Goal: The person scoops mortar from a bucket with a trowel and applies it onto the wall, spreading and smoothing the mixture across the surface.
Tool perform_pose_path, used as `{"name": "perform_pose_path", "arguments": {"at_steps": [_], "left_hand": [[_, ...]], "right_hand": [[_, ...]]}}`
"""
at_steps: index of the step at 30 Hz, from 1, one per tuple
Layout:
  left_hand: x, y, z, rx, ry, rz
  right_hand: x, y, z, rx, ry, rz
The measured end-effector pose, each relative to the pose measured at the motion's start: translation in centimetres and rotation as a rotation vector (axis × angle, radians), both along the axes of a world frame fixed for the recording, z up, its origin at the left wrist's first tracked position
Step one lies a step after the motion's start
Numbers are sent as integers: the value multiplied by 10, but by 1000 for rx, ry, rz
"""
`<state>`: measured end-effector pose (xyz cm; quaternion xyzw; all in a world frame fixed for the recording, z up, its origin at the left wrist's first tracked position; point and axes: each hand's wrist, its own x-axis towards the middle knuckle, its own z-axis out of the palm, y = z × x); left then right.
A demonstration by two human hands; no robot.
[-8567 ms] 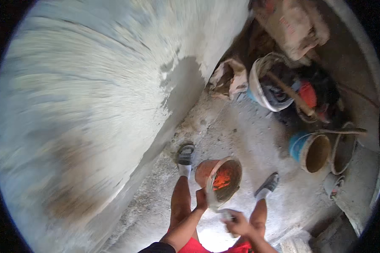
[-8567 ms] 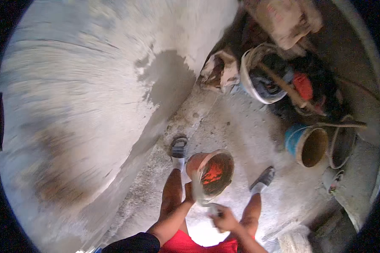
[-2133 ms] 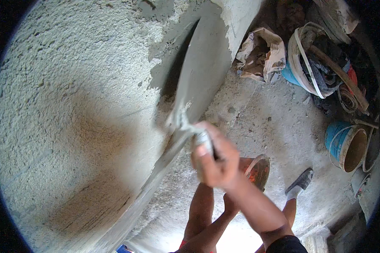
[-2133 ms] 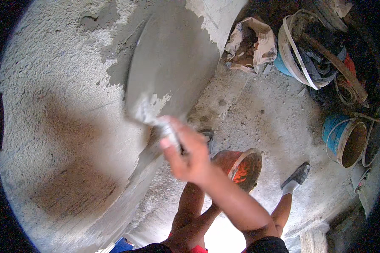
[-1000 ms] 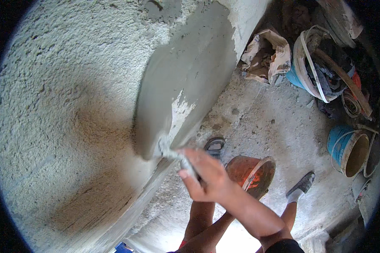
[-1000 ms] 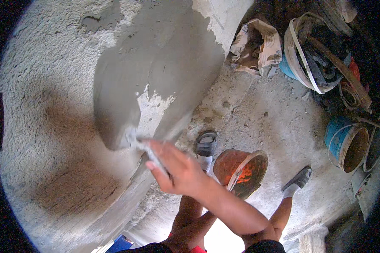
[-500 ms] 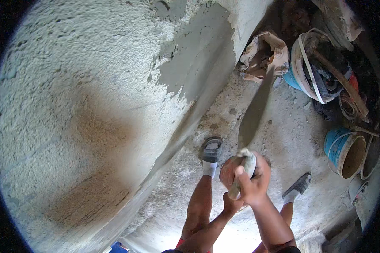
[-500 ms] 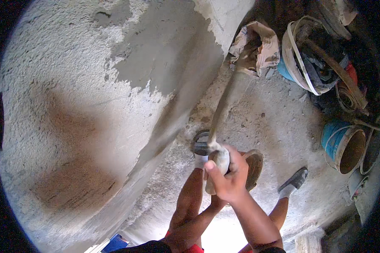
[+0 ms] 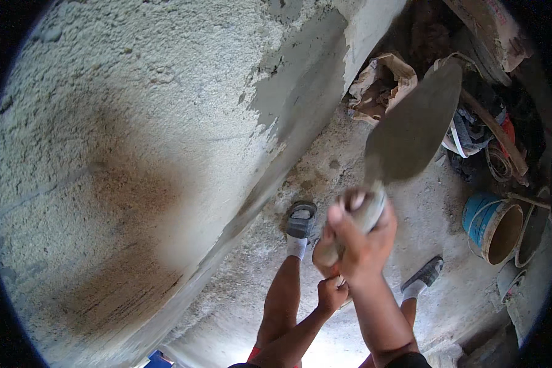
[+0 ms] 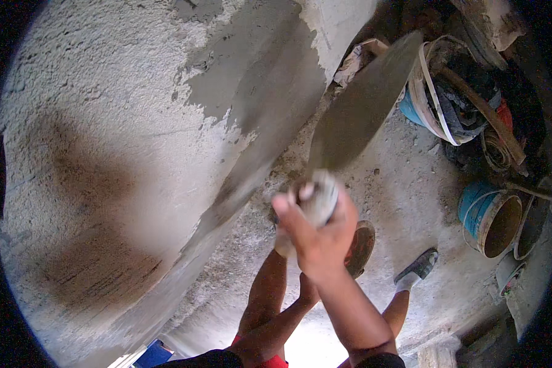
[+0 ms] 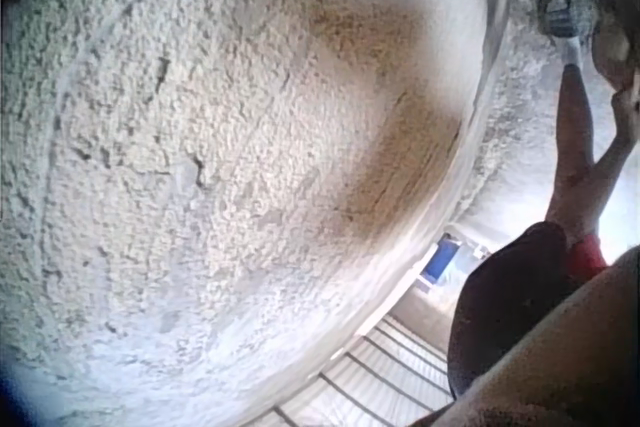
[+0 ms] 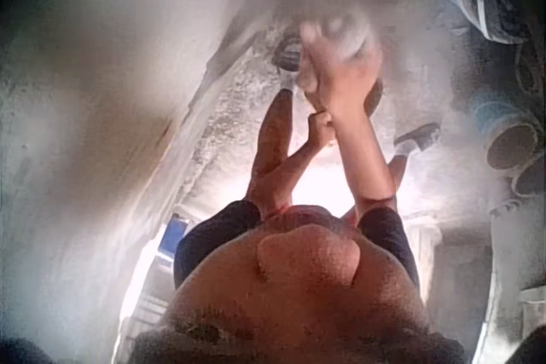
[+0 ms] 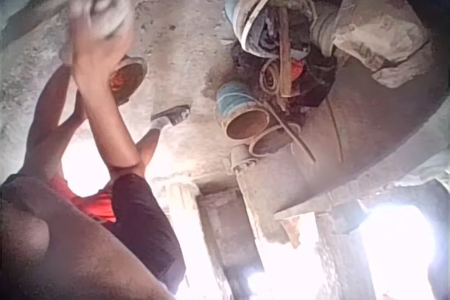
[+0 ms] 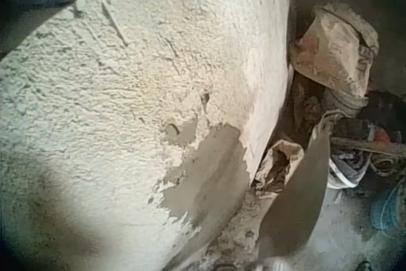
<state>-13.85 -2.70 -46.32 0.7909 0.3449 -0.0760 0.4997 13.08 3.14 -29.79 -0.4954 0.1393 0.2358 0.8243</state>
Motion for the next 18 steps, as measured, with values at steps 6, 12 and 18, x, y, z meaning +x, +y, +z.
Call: {"name": "perform_pose_path", "arguments": {"at_steps": [6, 12, 18], "left_hand": [[-15, -10, -17, 68, 26, -25], [13, 4, 11, -122, -55, 142], [-25, -3, -29, 13, 95, -185]], "right_hand": [[60, 55, 45, 59, -60, -209], [64, 86, 37, 34, -185, -353], [80, 106, 45, 60, -255, -386]]}}
